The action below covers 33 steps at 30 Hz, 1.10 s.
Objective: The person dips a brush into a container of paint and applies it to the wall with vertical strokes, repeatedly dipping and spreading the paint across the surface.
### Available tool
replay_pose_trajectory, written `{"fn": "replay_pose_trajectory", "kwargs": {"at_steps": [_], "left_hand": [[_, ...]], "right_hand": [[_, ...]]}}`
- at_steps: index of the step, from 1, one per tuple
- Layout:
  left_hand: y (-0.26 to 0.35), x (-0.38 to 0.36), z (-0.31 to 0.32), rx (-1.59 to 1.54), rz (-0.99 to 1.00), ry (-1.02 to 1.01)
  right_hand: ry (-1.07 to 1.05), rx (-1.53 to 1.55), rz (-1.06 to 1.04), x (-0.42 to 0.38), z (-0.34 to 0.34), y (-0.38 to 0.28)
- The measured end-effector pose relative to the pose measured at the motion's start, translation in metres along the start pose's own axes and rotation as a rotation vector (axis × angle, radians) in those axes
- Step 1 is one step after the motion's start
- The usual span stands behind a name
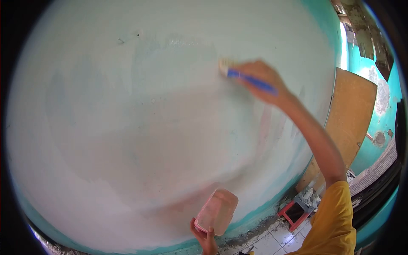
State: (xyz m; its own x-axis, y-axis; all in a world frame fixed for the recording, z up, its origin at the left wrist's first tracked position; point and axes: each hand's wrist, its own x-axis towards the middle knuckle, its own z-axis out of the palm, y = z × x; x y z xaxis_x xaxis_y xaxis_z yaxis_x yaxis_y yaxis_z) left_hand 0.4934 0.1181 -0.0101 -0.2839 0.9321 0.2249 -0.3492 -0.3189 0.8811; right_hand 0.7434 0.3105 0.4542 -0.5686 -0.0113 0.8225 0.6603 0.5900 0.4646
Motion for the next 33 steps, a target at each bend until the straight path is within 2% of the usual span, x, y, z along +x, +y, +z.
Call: {"fn": "replay_pose_trajectory", "kwargs": {"at_steps": [2, 3, 4, 6, 8, 9, 11, 13, 14, 17, 19, 20, 21, 23, 24, 26, 27, 29, 30, 31, 33], "left_hand": [[-0.001, 0.001, -0.004, 0.005, -0.005, 0.000], [-0.003, 0.004, -0.004, -0.112, 0.008, 0.007], [-0.005, 0.003, -0.006, -0.227, 0.018, 0.016], [0.008, -0.002, -0.005, -0.125, -0.007, 0.022], [0.012, -0.003, -0.006, -0.017, -0.030, 0.022], [0.010, -0.003, -0.006, -0.016, -0.027, 0.020], [0.006, -0.002, -0.009, -0.011, -0.026, 0.015], [0.000, -0.003, -0.010, 0.070, 0.001, 0.036], [0.003, -0.005, -0.008, 0.071, -0.002, 0.039], [0.010, -0.009, -0.006, -0.019, -0.071, 0.025], [0.009, -0.008, -0.008, -0.007, -0.042, 0.036], [0.009, -0.008, -0.011, -0.002, -0.041, 0.038], [0.009, -0.008, -0.014, 0.009, -0.033, 0.030], [0.013, -0.008, -0.012, 0.017, -0.022, 0.024], [0.018, -0.008, -0.010, 0.010, -0.027, 0.034], [0.016, -0.007, -0.013, 0.006, -0.035, 0.037], [0.009, -0.005, -0.015, 0.028, -0.021, 0.037], [0.005, -0.006, -0.014, 0.049, -0.012, 0.035], [0.009, -0.007, -0.010, 0.035, -0.029, 0.029], [0.011, -0.006, -0.007, 0.023, -0.045, 0.024], [0.004, -0.002, -0.006, -0.040, -0.024, 0.004]], "right_hand": [[-0.280, 0.148, 0.171, -0.037, -0.003, -0.045], [-0.373, 0.282, 0.160, -0.046, -0.007, -0.061], [-0.379, 0.285, 0.158, -0.048, -0.009, -0.066], [-0.690, 0.361, 0.358, -0.049, -0.012, -0.071], [-0.506, 0.237, 0.298, -0.036, -0.007, -0.047], [-0.421, 0.188, 0.196, -0.020, -0.005, -0.026], [-0.340, 0.216, 0.414, 0.029, -0.018, -0.011], [-0.038, 0.012, 0.221, 0.059, -0.020, 0.012], [-0.041, 0.016, 0.222, 0.066, -0.020, 0.016], [0.209, -0.124, 0.087, 0.063, -0.017, 0.008], [0.144, -0.004, -0.024, 0.022, 0.003, -0.004], [0.017, -0.006, -0.049, -0.003, 0.010, -0.016], [-0.114, 0.064, 0.064, -0.024, 0.010, -0.041], [-0.337, 0.264, 0.118, -0.054, 0.005, -0.068], [-0.338, 0.267, 0.119, -0.060, 0.003, -0.073], [-0.659, 0.400, 0.402, -0.064, -0.003, -0.079], [-0.665, 0.429, 0.398, -0.052, -0.008, -0.072], [-0.474, 0.253, 0.327, -0.028, -0.006, -0.042], [-0.373, 0.160, 0.186, -0.012, -0.003, -0.016], [-0.253, 0.189, 0.311, 0.012, -0.008, -0.009], [0.074, -0.030, 0.170, 0.049, -0.013, 0.007]]}}
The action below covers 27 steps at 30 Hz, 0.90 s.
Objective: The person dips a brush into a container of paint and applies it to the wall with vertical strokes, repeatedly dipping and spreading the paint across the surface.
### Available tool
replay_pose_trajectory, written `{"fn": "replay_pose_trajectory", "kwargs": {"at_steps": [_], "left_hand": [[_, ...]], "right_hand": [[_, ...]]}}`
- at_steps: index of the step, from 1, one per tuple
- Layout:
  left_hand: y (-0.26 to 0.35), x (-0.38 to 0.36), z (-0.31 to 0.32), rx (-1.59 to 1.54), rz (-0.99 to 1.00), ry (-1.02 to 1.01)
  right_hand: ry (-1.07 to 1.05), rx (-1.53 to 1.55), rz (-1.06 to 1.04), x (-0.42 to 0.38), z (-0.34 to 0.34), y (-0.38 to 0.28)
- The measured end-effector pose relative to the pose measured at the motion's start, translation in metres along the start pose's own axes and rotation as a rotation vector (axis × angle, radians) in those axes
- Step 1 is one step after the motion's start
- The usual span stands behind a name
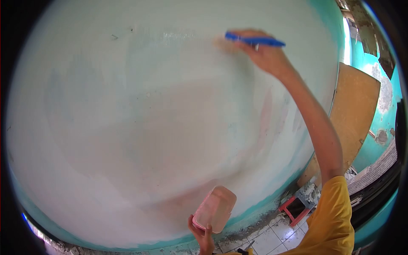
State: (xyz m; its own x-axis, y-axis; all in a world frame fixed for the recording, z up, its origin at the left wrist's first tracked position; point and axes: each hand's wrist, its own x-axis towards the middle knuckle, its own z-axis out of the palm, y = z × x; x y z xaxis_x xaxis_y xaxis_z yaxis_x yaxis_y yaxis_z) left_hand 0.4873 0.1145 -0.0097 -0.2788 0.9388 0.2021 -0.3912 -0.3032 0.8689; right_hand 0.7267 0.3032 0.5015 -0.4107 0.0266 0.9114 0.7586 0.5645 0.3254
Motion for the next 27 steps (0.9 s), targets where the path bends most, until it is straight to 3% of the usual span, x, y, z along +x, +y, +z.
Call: {"fn": "replay_pose_trajectory", "kwargs": {"at_steps": [1, 3, 6, 11, 13, 15, 16, 17, 19, 20, 22, 23, 25, 27], "left_hand": [[-0.003, -0.001, -0.001, -0.062, 0.019, -0.017], [-0.004, -0.002, 0.000, -0.053, 0.021, -0.016], [0.002, -0.003, 0.001, -0.053, 0.019, -0.016], [0.003, 0.001, -0.003, -0.021, 0.008, -0.005], [0.006, 0.002, -0.001, -0.019, 0.008, 0.000], [0.004, 0.005, -0.002, -0.009, 0.012, -0.002], [0.004, 0.005, -0.002, -0.007, 0.025, -0.003], [0.007, 0.006, 0.000, 0.001, 0.014, -0.001], [0.012, 0.010, 0.010, -0.048, 0.025, 0.007], [0.015, 0.012, 0.014, -0.037, 0.006, 0.012], [0.018, 0.016, 0.021, -0.053, 0.045, -0.037], [0.017, 0.019, 0.024, -0.037, 0.015, -0.028], [0.014, 0.021, 0.028, 0.026, 0.099, -0.067], [0.020, 0.023, 0.036, 0.051, 0.094, -0.094]], "right_hand": [[-0.006, 0.007, 0.008, 0.005, 0.001, 0.001], [0.192, -0.073, -0.024, 0.008, 0.002, -0.003], [0.081, -0.045, -0.169, -0.059, 0.033, -0.008], [-0.450, 0.241, -0.089, -0.202, 0.035, -0.102], [-0.482, 0.296, -0.112, -0.240, 0.039, -0.118], [-0.573, 0.429, 0.163, -0.262, 0.033, -0.135], [-0.470, 0.467, 0.300, -0.273, 0.031, -0.144], [-0.476, 0.472, 0.312, -0.281, 0.028, -0.152], [-0.314, 0.634, 0.649, -0.298, 0.021, -0.167], [-0.324, 0.639, 0.668, -0.309, 0.019, -0.178], [-0.030, 0.897, 1.130, -0.333, 0.016, -0.201], [-0.044, 0.898, 1.163, -0.340, 0.012, -0.210], [0.233, 1.077, 1.446, -0.354, 0.000, -0.231], [0.255, 1.056, 1.521, -0.370, -0.009, -0.249]]}}
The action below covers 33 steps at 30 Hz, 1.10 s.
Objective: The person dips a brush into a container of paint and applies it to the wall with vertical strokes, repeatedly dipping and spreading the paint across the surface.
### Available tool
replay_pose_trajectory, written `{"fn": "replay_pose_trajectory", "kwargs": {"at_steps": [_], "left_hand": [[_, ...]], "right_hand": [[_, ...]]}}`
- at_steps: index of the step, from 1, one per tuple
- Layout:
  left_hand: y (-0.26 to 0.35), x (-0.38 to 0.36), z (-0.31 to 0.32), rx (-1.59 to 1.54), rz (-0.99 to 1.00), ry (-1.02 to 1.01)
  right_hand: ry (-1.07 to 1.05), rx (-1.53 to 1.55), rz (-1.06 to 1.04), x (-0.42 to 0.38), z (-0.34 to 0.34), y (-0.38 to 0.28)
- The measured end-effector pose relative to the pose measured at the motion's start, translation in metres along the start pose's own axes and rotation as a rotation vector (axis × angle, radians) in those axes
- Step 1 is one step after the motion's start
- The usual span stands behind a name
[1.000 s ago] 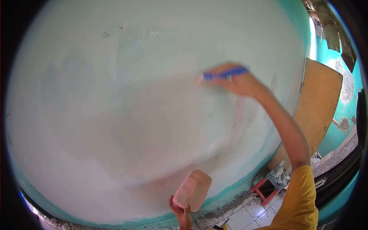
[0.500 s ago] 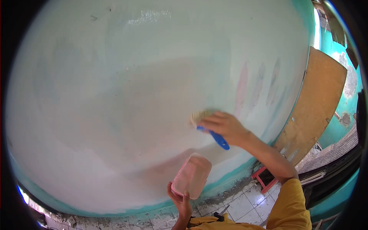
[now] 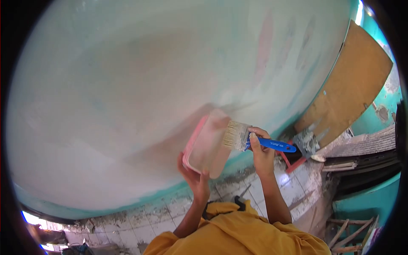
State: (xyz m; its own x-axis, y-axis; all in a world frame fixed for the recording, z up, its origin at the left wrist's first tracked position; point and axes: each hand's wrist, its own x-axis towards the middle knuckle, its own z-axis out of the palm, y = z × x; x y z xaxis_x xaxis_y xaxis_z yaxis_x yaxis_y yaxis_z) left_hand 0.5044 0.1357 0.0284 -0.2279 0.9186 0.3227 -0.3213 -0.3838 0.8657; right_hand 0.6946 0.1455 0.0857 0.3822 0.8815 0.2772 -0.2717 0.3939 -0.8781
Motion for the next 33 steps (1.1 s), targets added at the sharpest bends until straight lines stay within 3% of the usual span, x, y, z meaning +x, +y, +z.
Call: {"fn": "replay_pose_trajectory", "kwargs": {"at_steps": [3, 5, 8, 13, 20, 24, 27, 32, 33], "left_hand": [[0.002, -0.002, 0.007, 0.038, 0.034, -0.066], [0.002, -0.007, 0.009, 0.071, 0.040, -0.103], [-0.002, -0.016, 0.012, 0.114, 0.037, -0.144], [-0.015, -0.027, 0.009, 0.215, 0.138, -0.234], [-0.017, -0.026, 0.017, 0.199, 0.085, -0.198], [-0.017, -0.026, 0.026, 0.193, 0.044, -0.167], [-0.019, -0.029, 0.032, 0.202, 0.038, -0.156], [-0.030, -0.032, 0.047, 0.200, 0.061, -0.092], [-0.027, -0.033, 0.055, 0.163, 0.033, -0.057]], "right_hand": [[0.009, -0.177, -0.105, -0.019, -0.013, 0.005], [-0.096, -0.603, -0.376, -0.026, -0.018, -0.004], [-0.105, -0.768, -0.378, -0.028, -0.018, -0.013], [-0.033, -0.776, -0.293, -0.031, -0.023, 0.006], [0.135, -0.542, -0.088, -0.037, -0.033, -0.005], [0.127, -0.572, -0.174, -0.033, -0.047, 0.001], [0.170, -0.583, -0.125, -0.027, -0.056, -0.005], [0.225, -0.459, -0.274, 0.008, -0.085, -0.004], [0.250, -0.342, -0.132, 0.018, -0.091, -0.011]]}}
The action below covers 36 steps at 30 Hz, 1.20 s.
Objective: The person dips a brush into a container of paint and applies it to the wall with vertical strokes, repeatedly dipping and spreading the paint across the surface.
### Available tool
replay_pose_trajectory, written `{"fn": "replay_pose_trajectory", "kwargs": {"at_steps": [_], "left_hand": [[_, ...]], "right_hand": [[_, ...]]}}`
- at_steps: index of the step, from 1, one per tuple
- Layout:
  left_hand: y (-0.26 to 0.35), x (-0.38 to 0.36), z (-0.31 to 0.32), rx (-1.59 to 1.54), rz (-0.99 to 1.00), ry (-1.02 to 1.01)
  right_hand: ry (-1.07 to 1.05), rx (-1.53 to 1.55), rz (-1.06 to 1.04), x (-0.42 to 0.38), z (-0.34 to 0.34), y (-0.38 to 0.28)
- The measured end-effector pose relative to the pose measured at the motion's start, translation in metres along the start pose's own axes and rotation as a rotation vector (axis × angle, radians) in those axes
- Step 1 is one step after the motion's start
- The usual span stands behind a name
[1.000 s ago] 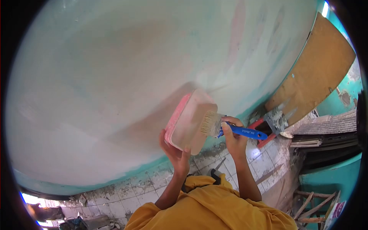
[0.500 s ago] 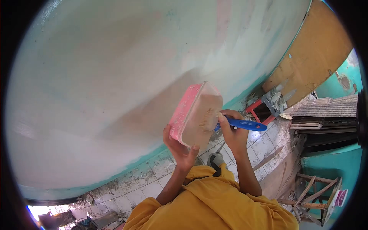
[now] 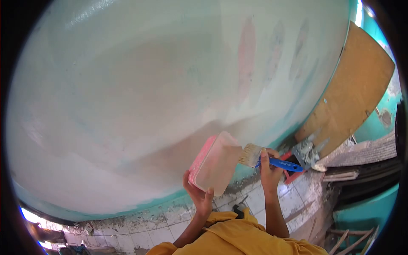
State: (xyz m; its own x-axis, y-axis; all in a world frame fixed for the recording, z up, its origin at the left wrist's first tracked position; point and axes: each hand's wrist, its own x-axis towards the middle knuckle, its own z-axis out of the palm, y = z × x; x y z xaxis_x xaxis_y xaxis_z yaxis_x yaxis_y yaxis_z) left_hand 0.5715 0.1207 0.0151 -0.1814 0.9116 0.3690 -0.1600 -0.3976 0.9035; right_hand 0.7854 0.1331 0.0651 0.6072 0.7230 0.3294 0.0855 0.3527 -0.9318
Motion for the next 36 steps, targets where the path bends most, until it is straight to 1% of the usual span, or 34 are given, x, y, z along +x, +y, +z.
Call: {"fn": "replay_pose_trajectory", "kwargs": {"at_steps": [1, 2, 3, 5, 7, 9, 11, 13, 14, 16, 17, 19, 20, 22, 23, 25, 27, 29, 31, 32, 34, 36], "left_hand": [[0.002, -0.001, 0.007, -0.036, -0.034, 0.033], [0.002, -0.001, 0.012, -0.039, -0.011, 0.044], [0.000, -0.001, 0.018, -0.071, -0.022, 0.079], [-0.001, -0.003, 0.030, -0.106, -0.024, 0.124], [-0.003, -0.003, 0.041, -0.140, -0.026, 0.179], [-0.001, -0.007, 0.051, -0.136, -0.018, 0.209], [0.001, -0.012, 0.063, -0.131, -0.009, 0.239], [0.002, -0.020, 0.073, -0.176, -0.054, 0.274], [0.001, -0.026, 0.076, -0.169, -0.044, 0.282], [-0.004, -0.034, 0.082, -0.151, -0.068, 0.309], [-0.007, -0.036, 0.085, -0.153, -0.054, 0.312], [-0.011, -0.043, 0.088, -0.172, -0.075, 0.341], [-0.012, -0.043, 0.090, -0.175, -0.069, 0.344], [-0.010, -0.046, 0.093, -0.177, -0.106, 0.353], [-0.011, -0.047, 0.094, -0.178, -0.106, 0.350], [-0.014, -0.046, 0.094, -0.166, -0.100, 0.332], [-0.017, -0.044, 0.092, -0.159, -0.086, 0.317], [-0.018, -0.042, 0.090, -0.152, -0.071, 0.300], [-0.018, -0.039, 0.088, -0.179, -0.077, 0.299], [-0.018, -0.036, 0.086, -0.181, -0.076, 0.294], [-0.015, -0.033, 0.081, -0.173, -0.068, 0.282], [-0.014, -0.028, 0.074, -0.176, -0.069, 0.272]], "right_hand": [[0.000, 0.093, 0.162, 0.011, -0.004, -0.004], [-0.015, 0.124, 0.106, 0.027, -0.004, -0.010], [-0.029, 0.134, 0.091, 0.045, -0.001, -0.018], [-0.094, 0.178, -0.087, 0.083, 0.005, -0.039], [-0.138, 0.183, -0.281, 0.125, 0.021, -0.078], [-0.250, 0.023, -0.547, 0.172, 0.032, -0.120], [-0.202, -0.277, -1.075, 0.215, 0.052, -0.169], [-0.165, -0.274, -1.373, 0.248, 0.079, -0.200], [-0.166, -0.258, -1.374, 0.254, 0.085, -0.204], [-0.217, -0.411, -1.512, 0.265, 0.094, -0.211], [-0.212, -0.401, -1.522, 0.264, 0.093, -0.205], [-0.410, -0.625, -1.456, 0.250, 0.088, -0.171], [-0.409, -0.621, -1.463, 0.244, 0.084, -0.158], [-0.651, -0.559, -1.339, 0.236, 0.072, -0.139], [-0.650, -0.562, -1.338, 0.238, 0.070, -0.143], [-0.811, -0.543, -1.192, 0.249, 0.068, -0.165], [-0.779, -0.526, -1.257, 0.277, 0.079, -0.202], [-0.638, -0.483, -1.331, 0.305, 0.100, -0.244], [-0.468, -0.371, -1.478, 0.323, 0.112, -0.280], [-0.463, -0.374, -1.480, 0.323, 0.113, -0.285], [-0.311, -0.346, -1.631, 0.321, 0.115, -0.292], [-0.374, -0.468, -1.653, 0.312, 0.105, -0.256]]}}
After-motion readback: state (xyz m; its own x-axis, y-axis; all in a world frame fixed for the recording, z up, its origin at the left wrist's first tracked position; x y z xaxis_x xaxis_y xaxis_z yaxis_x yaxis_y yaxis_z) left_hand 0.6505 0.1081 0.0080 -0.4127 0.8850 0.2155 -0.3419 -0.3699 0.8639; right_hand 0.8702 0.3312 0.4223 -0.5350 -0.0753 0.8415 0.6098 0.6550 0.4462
